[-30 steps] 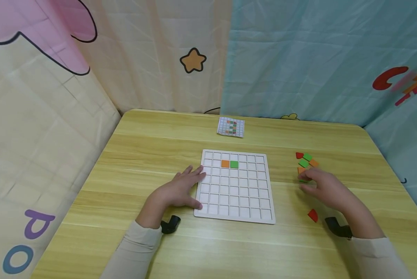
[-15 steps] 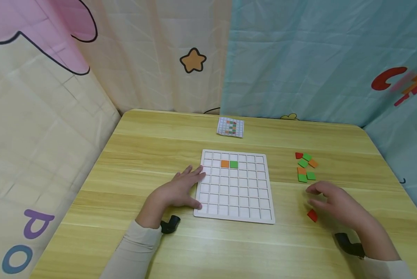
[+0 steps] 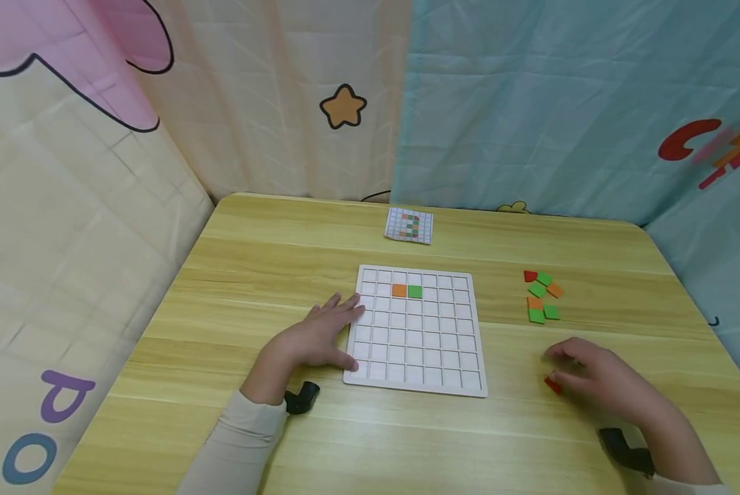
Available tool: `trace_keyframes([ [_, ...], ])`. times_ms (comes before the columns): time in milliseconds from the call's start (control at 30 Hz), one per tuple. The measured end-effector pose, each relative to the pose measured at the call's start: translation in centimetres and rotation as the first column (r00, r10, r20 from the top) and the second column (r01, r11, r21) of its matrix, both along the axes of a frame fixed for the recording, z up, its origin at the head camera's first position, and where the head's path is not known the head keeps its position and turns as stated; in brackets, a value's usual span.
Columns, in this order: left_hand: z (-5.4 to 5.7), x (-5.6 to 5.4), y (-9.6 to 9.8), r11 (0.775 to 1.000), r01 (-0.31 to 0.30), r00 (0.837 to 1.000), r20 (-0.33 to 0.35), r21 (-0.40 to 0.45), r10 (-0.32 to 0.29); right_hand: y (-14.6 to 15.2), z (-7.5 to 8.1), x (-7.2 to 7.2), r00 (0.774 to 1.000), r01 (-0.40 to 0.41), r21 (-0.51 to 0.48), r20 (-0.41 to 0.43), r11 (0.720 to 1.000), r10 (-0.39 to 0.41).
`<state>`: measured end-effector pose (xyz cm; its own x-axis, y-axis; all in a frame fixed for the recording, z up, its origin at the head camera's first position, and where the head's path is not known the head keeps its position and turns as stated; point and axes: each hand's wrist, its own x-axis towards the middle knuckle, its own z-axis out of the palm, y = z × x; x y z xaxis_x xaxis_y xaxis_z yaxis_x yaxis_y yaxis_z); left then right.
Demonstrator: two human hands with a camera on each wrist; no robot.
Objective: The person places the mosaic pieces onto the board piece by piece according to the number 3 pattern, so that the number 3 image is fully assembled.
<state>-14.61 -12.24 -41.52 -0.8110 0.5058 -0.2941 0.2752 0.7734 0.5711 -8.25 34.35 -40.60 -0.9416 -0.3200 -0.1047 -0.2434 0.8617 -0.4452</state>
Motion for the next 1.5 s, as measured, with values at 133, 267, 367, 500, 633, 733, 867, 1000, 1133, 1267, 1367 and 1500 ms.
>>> trace_keyframes([
  [133, -0.1, -0.1, 0.0, 1.000, 0.004, 1.000, 0.001, -0.006, -0.004, 0.2, -0.2, 0.5, 1.000, -0.005, -0.001, 0.003, 1.000, 0.005],
  [267, -0.2, 0.0, 0.0, 1.000, 0.004, 1.000, 0.006, -0.016, -0.004, 0.3, -0.6, 1.0, 0.999, -0.019, -0.006, -0.030, 1.000, 0.019],
  [367, -0.1, 0.0, 0.0, 1.000, 0.002, 1.000, 0.007, -0.018, -0.002, 0.4, -0.8, 1.2, 0.998, -0.037, -0.009, -0.051, 0.999, 0.037],
  [500, -0.1, 0.1, 0.0, 1.000, -0.002, 1.000, 0.005, -0.018, 0.002, 0.5, -0.9, 1.1, 0.998, -0.049, -0.001, -0.038, 0.999, 0.049],
  [633, -0.1, 0.0, 0.0, 1.000, -0.005, 1.000, -0.001, -0.018, 0.005, 0.6, -1.0, 1.0, 0.997, -0.068, 0.003, -0.038, 0.998, 0.068],
  [733, -0.1, 0.0, 0.0, 1.000, -0.004, 1.000, -0.002, -0.016, 0.004, 0.7, -1.2, 0.9, 0.994, -0.089, -0.007, -0.057, 0.996, 0.088],
  [867, -0.1, 0.0, 0.0, 1.000, 0.000, 1.000, -0.003, -0.012, 0.000, 0.9, -1.4, 0.9, 0.991, -0.107, -0.006, -0.083, 0.994, 0.106],
  [1000, -0.1, 0.0, 0.0, 1.000, 0.000, 1.000, -0.003, -0.013, 0.000, 1.0, -1.6, 0.9, 0.985, -0.120, 0.002, -0.123, 0.993, 0.119],
  [1133, -0.1, 0.0, 0.0, 1.000, 0.001, 1.000, -0.003, -0.012, -0.001, 1.0, -1.8, 0.8, 0.980, -0.126, 0.006, -0.151, 0.992, 0.126],
  [1267, -0.1, 0.0, 0.0, 1.000, -0.001, 1.000, -0.001, -0.009, 0.001, 1.0, -1.8, 0.7, 0.979, -0.131, 0.004, -0.156, 0.991, 0.130],
  [1367, -0.1, 0.0, 0.0, 1.000, -0.003, 1.000, 0.000, -0.009, 0.003, 1.0, -1.9, 0.6, 0.980, -0.132, 0.001, -0.154, 0.991, 0.130],
  [1500, 0.0, 0.0, 0.1, 1.000, -0.003, 1.000, -0.002, -0.014, 0.003, 1.0, -1.9, 0.6, 0.977, -0.137, 0.001, -0.166, 0.991, 0.136],
])
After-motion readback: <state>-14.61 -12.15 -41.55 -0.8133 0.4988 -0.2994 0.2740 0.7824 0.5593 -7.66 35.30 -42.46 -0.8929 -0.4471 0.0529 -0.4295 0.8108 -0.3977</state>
